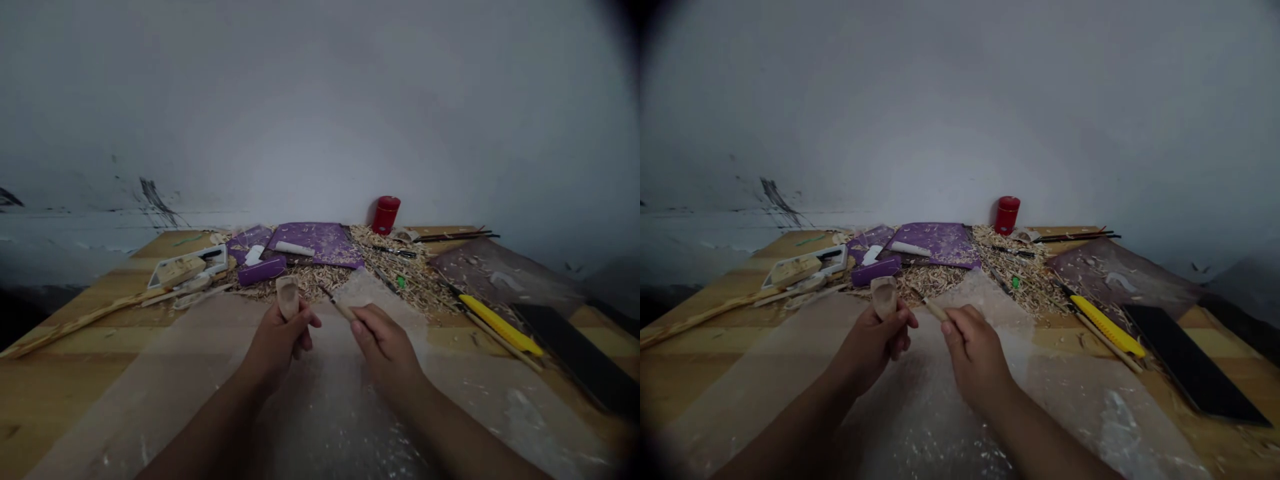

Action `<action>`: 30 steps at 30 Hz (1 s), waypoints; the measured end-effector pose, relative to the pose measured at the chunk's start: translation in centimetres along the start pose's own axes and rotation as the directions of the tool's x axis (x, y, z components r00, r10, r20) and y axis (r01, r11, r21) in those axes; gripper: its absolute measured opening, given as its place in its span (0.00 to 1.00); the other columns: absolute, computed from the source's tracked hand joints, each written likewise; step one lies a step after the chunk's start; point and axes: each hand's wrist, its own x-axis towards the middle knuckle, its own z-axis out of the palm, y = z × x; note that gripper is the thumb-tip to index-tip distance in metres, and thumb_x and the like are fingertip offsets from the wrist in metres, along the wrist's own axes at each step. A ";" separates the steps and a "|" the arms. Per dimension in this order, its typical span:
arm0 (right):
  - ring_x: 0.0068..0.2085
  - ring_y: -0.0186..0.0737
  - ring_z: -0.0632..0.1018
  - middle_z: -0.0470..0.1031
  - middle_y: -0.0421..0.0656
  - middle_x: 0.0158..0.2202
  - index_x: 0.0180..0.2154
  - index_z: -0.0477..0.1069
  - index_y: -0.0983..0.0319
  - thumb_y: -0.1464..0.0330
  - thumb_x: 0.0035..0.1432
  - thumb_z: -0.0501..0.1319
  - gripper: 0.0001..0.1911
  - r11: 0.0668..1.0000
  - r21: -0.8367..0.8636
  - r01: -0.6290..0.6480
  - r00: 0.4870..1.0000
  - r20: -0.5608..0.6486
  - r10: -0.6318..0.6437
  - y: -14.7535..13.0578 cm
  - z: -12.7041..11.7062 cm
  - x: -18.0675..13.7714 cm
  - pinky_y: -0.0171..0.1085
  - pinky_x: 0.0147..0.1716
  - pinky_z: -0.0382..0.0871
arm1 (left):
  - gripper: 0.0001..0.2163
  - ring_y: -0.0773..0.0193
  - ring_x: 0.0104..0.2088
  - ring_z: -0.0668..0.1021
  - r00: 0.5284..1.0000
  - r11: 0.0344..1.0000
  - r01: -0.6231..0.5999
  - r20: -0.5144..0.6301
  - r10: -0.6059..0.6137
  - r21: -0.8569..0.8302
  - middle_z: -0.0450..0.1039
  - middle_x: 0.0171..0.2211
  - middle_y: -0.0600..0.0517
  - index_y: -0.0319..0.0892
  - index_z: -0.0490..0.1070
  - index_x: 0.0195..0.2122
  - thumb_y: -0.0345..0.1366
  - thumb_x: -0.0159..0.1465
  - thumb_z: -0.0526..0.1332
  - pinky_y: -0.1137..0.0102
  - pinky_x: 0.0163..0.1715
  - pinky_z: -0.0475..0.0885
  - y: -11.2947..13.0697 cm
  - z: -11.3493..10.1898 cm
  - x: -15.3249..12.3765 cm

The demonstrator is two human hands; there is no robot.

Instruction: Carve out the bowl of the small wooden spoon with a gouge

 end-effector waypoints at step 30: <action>0.22 0.33 0.65 0.64 0.38 0.24 0.35 0.68 0.58 0.71 0.58 0.50 0.09 0.723 -0.535 0.438 0.878 0.427 -0.216 -4.5 -3.0 -1.9 0.34 0.20 0.51 | 0.06 0.75 0.10 0.61 0.980 0.951 -0.001 0.188 -0.060 0.311 0.59 0.11 0.62 0.42 0.62 0.27 0.35 0.52 0.60 0.79 0.11 0.55 0.0 0.4 -1.2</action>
